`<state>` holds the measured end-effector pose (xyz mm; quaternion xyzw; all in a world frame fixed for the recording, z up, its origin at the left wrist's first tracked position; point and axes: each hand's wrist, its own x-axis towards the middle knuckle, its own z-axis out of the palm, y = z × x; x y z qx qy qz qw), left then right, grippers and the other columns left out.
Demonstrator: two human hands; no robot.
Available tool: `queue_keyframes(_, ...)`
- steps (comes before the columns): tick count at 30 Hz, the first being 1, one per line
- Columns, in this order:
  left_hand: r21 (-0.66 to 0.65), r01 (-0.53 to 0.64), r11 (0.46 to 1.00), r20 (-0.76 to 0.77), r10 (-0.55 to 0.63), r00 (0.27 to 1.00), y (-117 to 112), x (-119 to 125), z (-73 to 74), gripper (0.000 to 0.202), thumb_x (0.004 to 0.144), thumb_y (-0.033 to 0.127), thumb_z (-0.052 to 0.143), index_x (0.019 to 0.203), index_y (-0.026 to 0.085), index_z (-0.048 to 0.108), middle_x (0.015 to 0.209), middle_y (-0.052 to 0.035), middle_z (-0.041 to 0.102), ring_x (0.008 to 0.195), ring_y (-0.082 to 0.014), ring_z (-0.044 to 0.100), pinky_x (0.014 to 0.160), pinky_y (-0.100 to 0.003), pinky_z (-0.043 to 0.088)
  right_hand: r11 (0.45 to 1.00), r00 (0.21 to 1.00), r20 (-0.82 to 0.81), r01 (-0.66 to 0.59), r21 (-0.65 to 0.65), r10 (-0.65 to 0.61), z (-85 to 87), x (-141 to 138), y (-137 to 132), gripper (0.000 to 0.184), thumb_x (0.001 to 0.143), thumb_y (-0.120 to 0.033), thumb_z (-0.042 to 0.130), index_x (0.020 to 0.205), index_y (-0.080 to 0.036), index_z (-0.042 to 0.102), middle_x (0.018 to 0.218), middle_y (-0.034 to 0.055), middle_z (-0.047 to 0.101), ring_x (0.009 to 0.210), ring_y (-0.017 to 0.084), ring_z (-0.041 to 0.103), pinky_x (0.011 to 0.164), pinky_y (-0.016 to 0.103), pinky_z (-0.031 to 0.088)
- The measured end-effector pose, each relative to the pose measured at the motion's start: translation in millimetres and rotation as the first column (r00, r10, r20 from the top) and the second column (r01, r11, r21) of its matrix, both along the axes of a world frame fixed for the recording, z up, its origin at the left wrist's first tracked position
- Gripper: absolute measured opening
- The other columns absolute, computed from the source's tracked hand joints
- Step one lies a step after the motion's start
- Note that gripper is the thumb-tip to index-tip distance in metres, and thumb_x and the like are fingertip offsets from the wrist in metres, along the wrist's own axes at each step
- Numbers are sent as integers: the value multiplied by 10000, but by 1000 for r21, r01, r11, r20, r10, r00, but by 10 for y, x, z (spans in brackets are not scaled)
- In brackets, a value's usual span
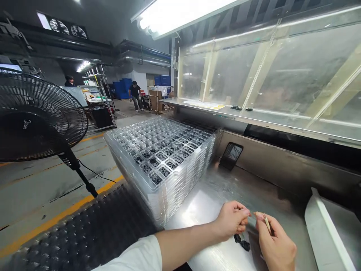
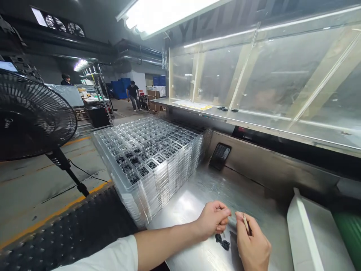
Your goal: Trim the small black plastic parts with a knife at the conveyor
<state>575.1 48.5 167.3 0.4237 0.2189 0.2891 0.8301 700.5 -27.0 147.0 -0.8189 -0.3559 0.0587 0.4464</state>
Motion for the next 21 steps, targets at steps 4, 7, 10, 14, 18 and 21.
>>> queue_keyframes(4, 122, 34, 992, -34, -30, 999, -272, -221, 190, 637, 596, 723, 818, 794, 211, 496, 493, 102, 370, 427, -49, 286, 457, -227, 203, 1000, 999, -42, 8, -2, -8, 42, -10, -7, 645, 665, -761, 486, 936, -228, 727, 762, 49, 695, 728, 264, 638, 679, 342, 466)
queue_keyframes(7, 470, 101, 877, -118, -51, 992, -503, -742, 536, 457, 761, 599, 787, 812, 181, 610, 631, 28, 530, 559, -85, 459, 543, -234, 371, 1000, 997, -72, 0, -15, -1, 85, -43, -10, 640, 667, -763, 465, 930, -235, 714, 766, 52, 695, 750, 279, 649, 697, 357, 466)
queue_keyframes(10, 835, 247, 492, -162, -209, 964, -594, -1380, 1017, 237, 923, 418, 681, 910, 181, 682, 833, -55, 689, 794, -147, 664, 764, -227, 525, 1000, 996, -88, -10, -22, 8, 115, -77, 3, 618, 659, -764, 460, 932, -264, 697, 799, 58, 708, 801, 302, 661, 731, 380, 467)
queue_keyframes(14, 966, 253, -55, -257, -74, 964, -407, -1973, 1735, 156, 983, 305, 614, 938, 178, 693, 781, -71, 718, 821, -150, 724, 800, -186, 543, 997, 991, -136, -3, -82, -8, 114, -90, 25, 549, 635, -763, 464, 891, -319, 662, 853, 60, 725, 833, 318, 674, 764, 411, 476)
queue_keyframes(18, 905, 312, -288, -190, 383, 904, 187, -2223, 2311, 240, 1053, 299, 473, 1017, 174, 675, 914, -76, 754, 840, -142, 707, 795, -226, 525, 996, 996, -89, -25, -84, 17, 30, -40, 45, 490, 642, -765, 469, 861, -359, 634, 871, 44, 739, 859, 323, 691, 780, 422, 491)
queue_keyframes(21, 809, 514, -286, -215, 669, 711, 922, -2279, 2556, 286, 1060, 330, 414, 1047, 205, 671, 1020, -48, 754, 896, -159, 692, 820, -252, 500, 996, 998, -58, -30, -84, 26, -137, 68, 74, 428, 666, -750, 500, 845, -384, 630, 857, 21, 748, 828, 303, 714, 746, 405, 517)
